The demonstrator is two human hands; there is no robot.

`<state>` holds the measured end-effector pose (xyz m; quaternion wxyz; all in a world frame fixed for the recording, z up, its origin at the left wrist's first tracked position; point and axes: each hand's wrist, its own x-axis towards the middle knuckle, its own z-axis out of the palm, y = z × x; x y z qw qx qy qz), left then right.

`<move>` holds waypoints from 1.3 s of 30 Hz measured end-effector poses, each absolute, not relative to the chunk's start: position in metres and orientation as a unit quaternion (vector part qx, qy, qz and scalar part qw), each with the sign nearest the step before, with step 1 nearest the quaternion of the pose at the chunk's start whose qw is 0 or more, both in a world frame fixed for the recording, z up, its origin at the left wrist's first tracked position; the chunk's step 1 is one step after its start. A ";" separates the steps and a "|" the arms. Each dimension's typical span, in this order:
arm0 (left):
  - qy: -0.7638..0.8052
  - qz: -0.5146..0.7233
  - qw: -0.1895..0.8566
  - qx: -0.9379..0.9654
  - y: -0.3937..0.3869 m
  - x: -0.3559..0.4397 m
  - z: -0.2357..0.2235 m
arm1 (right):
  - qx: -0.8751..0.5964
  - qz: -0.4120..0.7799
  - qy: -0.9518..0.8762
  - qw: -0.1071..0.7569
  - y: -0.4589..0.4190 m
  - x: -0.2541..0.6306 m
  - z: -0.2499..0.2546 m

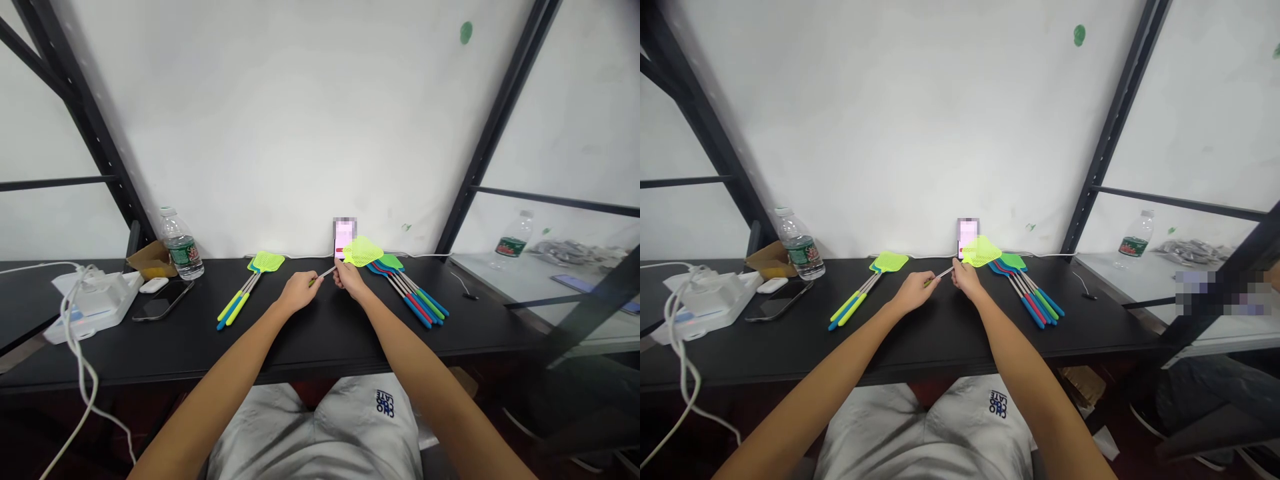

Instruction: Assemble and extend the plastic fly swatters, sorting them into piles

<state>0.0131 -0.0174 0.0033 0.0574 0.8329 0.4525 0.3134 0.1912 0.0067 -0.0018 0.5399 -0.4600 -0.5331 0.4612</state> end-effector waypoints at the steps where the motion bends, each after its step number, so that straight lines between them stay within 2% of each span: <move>1: 0.450 0.315 0.058 0.834 -0.017 0.013 0.002 | -0.459 0.467 -0.527 0.542 0.006 0.191 -0.001; 24: 0.413 0.327 0.060 0.848 -0.014 0.011 0.000 | -0.452 0.473 -0.518 0.551 0.002 0.182 -0.002; 39: 0.439 0.312 0.056 0.841 -0.013 0.016 0.002 | -0.557 0.363 -0.459 0.590 0.016 0.182 -0.004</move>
